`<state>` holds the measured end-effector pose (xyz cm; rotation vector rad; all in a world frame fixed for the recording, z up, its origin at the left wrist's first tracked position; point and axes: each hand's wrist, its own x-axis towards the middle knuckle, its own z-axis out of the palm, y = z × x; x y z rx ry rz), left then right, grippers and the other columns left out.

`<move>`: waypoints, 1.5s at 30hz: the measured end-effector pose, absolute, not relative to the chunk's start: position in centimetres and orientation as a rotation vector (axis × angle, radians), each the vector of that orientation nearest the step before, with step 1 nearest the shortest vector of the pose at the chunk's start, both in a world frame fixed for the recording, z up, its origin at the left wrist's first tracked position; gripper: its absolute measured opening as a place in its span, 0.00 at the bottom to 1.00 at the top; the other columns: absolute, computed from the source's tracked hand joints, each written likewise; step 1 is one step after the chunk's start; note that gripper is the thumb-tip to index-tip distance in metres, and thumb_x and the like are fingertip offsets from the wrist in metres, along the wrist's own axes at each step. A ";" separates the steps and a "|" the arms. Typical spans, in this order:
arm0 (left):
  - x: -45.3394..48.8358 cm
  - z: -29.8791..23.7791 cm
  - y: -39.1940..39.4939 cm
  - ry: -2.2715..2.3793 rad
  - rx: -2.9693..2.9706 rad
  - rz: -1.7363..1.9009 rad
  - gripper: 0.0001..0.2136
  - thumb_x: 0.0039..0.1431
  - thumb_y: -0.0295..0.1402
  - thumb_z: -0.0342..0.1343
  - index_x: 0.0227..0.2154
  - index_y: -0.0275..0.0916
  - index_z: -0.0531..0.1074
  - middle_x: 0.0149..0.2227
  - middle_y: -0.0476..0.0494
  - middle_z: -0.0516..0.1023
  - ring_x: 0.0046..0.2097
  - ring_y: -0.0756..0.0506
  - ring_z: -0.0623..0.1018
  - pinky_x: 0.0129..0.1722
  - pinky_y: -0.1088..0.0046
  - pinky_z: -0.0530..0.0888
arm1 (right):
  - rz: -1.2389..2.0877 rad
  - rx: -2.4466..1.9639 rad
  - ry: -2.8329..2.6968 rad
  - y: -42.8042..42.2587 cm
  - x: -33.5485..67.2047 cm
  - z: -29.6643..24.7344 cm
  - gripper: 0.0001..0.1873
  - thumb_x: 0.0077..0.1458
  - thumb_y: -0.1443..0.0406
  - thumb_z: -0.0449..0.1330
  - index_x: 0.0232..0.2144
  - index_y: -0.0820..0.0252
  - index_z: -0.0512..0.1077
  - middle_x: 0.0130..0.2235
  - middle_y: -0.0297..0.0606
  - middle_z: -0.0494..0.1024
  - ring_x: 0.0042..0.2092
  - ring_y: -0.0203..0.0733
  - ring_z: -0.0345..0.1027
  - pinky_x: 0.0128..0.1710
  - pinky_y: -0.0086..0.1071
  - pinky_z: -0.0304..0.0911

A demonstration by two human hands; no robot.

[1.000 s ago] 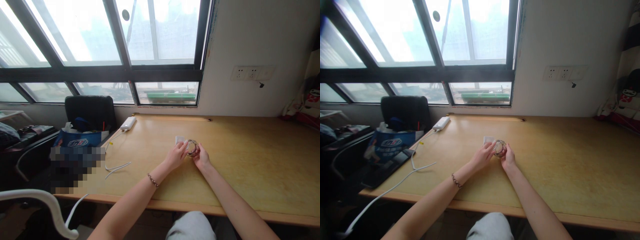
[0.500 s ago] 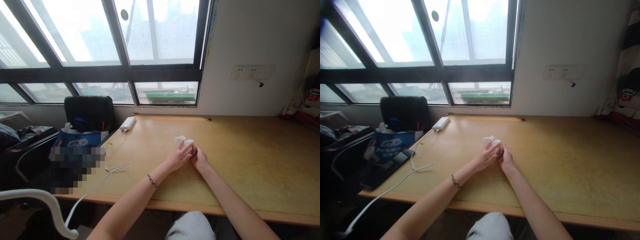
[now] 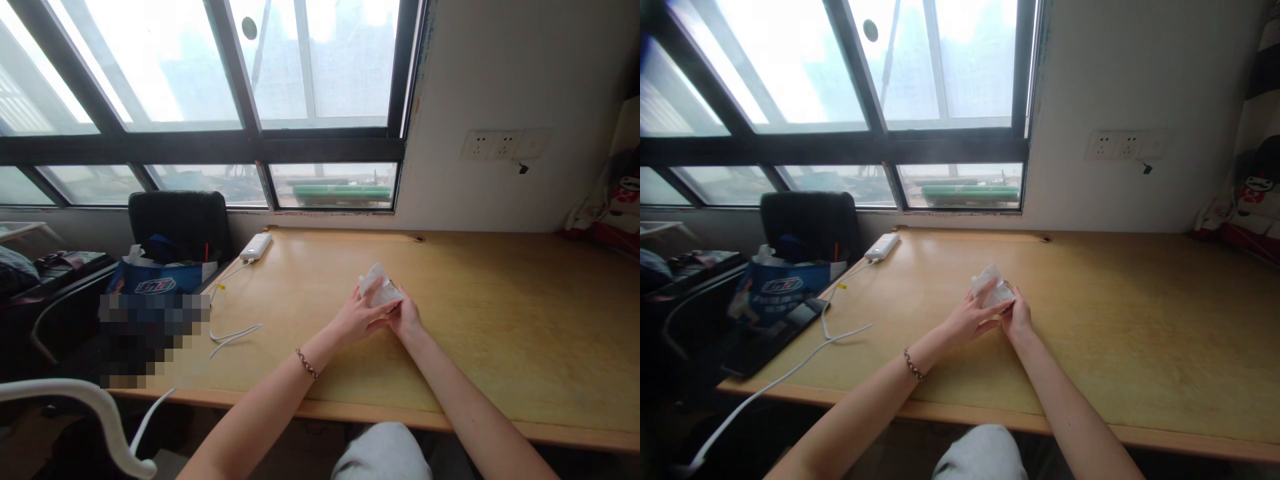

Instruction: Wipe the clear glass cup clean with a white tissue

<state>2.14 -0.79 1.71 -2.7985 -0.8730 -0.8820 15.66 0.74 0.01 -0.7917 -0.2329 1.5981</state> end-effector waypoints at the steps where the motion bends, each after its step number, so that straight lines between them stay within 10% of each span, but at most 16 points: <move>1: 2.2 1.8 -0.9 -0.864 -2.791 -0.881 0.20 0.54 0.38 0.47 0.51 0.51 0.58 0.60 0.40 0.41 0.59 0.37 0.49 0.53 0.52 0.51 | 1.581 -0.791 -0.227 0.7 15.7 0.2 0.13 0.53 0.63 0.48 0.29 0.64 0.70 0.26 0.37 0.76 0.27 0.36 0.70 0.27 0.30 0.66; 23: 1.6 1.9 -0.9 -1.036 -2.716 -0.981 0.16 0.56 0.38 0.44 0.47 0.42 0.64 0.55 0.37 0.54 0.55 0.39 0.59 0.50 0.55 0.58 | 1.427 -0.776 -0.088 1.2 16.7 0.9 0.13 0.53 0.67 0.49 0.18 0.59 0.62 0.14 0.26 0.67 0.16 0.30 0.61 0.16 0.23 0.59; 45: 2.1 1.9 -1.3 -0.966 -2.679 -0.866 0.17 0.55 0.38 0.46 0.49 0.54 0.61 0.57 0.46 0.51 0.53 0.39 0.58 0.52 0.55 0.54 | 1.364 -0.730 -0.237 1.7 17.5 -0.1 0.15 0.52 0.65 0.47 0.15 0.56 0.60 0.12 0.27 0.64 0.16 0.33 0.59 0.17 0.28 0.60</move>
